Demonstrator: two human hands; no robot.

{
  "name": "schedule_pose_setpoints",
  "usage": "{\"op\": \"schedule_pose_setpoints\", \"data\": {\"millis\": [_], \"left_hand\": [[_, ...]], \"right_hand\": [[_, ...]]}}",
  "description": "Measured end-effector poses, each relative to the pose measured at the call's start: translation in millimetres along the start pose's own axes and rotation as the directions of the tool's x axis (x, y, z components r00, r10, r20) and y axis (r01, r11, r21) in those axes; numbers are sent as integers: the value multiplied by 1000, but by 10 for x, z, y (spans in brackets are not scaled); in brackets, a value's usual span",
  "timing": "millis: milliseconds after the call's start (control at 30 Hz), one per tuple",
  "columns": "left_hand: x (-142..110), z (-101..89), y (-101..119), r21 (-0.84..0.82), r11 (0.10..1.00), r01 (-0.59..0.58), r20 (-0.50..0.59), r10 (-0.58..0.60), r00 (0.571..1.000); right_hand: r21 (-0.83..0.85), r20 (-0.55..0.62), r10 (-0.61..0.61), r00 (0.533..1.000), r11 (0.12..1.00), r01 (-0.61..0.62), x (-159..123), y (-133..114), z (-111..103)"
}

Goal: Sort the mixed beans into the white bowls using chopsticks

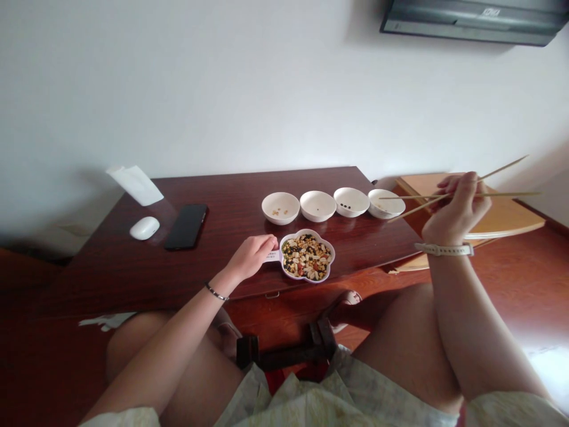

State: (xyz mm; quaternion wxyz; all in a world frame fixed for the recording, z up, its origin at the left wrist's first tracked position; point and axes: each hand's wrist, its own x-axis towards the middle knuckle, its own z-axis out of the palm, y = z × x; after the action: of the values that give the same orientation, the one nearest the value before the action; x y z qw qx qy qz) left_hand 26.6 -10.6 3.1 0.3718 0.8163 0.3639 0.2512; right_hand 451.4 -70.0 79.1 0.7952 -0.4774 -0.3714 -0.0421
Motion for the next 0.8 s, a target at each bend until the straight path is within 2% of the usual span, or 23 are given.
{"op": "schedule_pose_setpoints", "data": {"millis": [100,167,200,267,333,467,600,667,800], "left_hand": [[-6,-9,6,3,1000,-12,4,12,1000],[-7,-12,4,2,1000,-14,5,14,1000],[-6,-12,1,1,1000,-13,6,13,1000],[-4,-10,-6,0,1000,-7,6,7,1000],[0,-6,-13,-1,1000,-1,10,1,1000],[1,-4,-18,3,1000,16,9,-16,1000],[0,-14,-19,-9,1000,20,19,-20,1000],[8,-18,-19,-15,1000,21,19,-21,1000],[35,-23,-12,-23,999,35,12,-35,999]], "right_hand": [[54,148,130,980,989,-139,-156,-194,187],[80,262,202,944,970,-230,-310,-294,335],[77,323,238,916,958,-276,-397,-331,410],[50,497,322,806,916,-397,-574,-373,551],[19,583,359,729,891,-453,-737,-376,661],[3,670,378,639,859,-511,-978,-312,737],[-86,754,402,520,845,-528,-1097,-253,651],[-125,754,427,500,839,-529,-1106,-236,608],[-142,728,445,523,843,-519,-1047,-179,611]]}}
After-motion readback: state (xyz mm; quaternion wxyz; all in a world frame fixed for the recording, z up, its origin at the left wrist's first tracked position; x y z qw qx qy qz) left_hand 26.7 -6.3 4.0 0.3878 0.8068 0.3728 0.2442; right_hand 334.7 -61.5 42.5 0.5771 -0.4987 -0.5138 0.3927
